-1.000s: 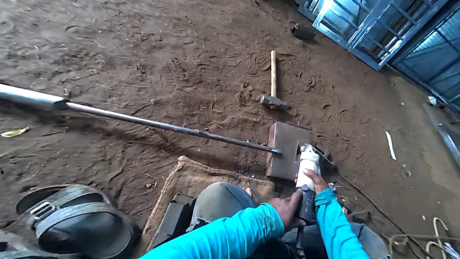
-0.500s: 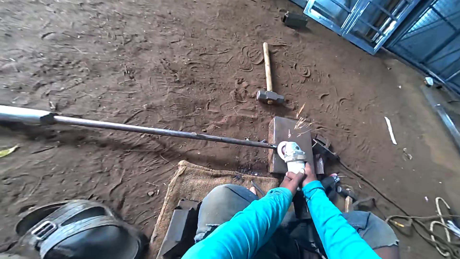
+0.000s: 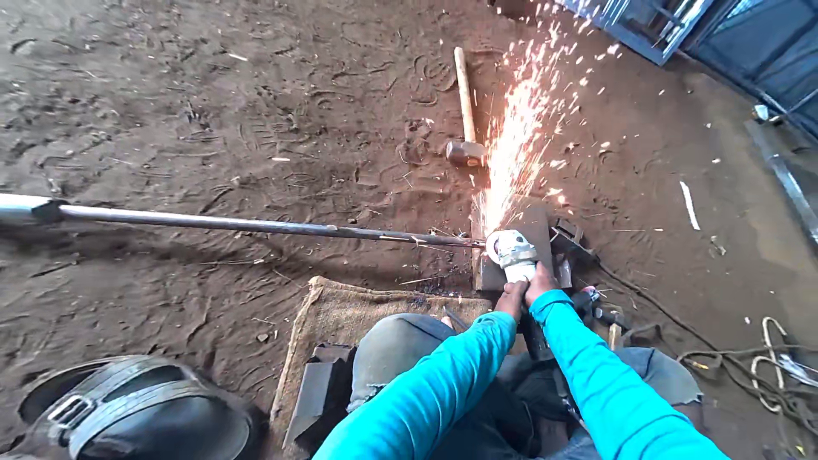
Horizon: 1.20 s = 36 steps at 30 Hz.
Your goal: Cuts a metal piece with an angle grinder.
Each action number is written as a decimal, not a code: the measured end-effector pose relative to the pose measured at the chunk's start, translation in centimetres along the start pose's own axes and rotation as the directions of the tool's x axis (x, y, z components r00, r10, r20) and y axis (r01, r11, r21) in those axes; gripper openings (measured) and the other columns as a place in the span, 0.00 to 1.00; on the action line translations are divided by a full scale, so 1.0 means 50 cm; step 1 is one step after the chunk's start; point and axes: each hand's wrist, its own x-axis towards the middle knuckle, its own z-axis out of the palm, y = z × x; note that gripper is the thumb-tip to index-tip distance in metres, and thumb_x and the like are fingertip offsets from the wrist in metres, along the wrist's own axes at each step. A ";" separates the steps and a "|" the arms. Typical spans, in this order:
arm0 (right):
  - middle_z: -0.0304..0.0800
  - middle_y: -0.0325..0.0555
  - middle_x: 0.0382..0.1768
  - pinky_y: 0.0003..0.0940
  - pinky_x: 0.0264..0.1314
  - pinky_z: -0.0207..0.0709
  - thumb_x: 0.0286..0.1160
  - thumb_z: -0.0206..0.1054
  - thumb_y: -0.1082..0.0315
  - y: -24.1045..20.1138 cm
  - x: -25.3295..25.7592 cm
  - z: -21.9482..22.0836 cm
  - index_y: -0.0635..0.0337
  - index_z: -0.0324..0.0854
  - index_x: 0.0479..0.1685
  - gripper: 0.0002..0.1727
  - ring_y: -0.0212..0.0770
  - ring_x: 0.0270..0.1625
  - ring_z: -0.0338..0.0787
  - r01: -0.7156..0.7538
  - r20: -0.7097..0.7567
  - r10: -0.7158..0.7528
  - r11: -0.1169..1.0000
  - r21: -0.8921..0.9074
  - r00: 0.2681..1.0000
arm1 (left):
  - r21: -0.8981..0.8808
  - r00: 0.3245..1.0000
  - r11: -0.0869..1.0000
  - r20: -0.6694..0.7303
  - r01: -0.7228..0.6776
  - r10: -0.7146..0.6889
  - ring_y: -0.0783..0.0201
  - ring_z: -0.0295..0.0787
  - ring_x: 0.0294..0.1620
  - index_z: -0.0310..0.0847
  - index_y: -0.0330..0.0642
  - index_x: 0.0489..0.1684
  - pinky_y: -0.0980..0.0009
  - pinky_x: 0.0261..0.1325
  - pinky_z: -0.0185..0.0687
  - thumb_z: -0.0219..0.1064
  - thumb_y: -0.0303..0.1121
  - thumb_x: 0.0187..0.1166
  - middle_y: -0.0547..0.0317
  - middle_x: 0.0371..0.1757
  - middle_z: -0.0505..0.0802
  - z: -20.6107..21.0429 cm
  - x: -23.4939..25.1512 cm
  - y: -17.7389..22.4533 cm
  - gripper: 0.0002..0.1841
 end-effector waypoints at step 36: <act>0.85 0.64 0.70 0.61 0.73 0.77 0.71 0.74 0.61 -0.020 0.036 -0.002 0.62 0.62 0.87 0.42 0.61 0.72 0.87 -0.014 -0.056 0.011 0.998 -0.060 0.998 | -0.104 0.994 0.995 -0.105 0.008 -0.019 0.42 0.74 0.79 0.74 0.30 0.76 0.42 0.80 0.66 0.45 0.56 0.93 0.32 0.75 0.81 0.019 0.032 0.014 0.35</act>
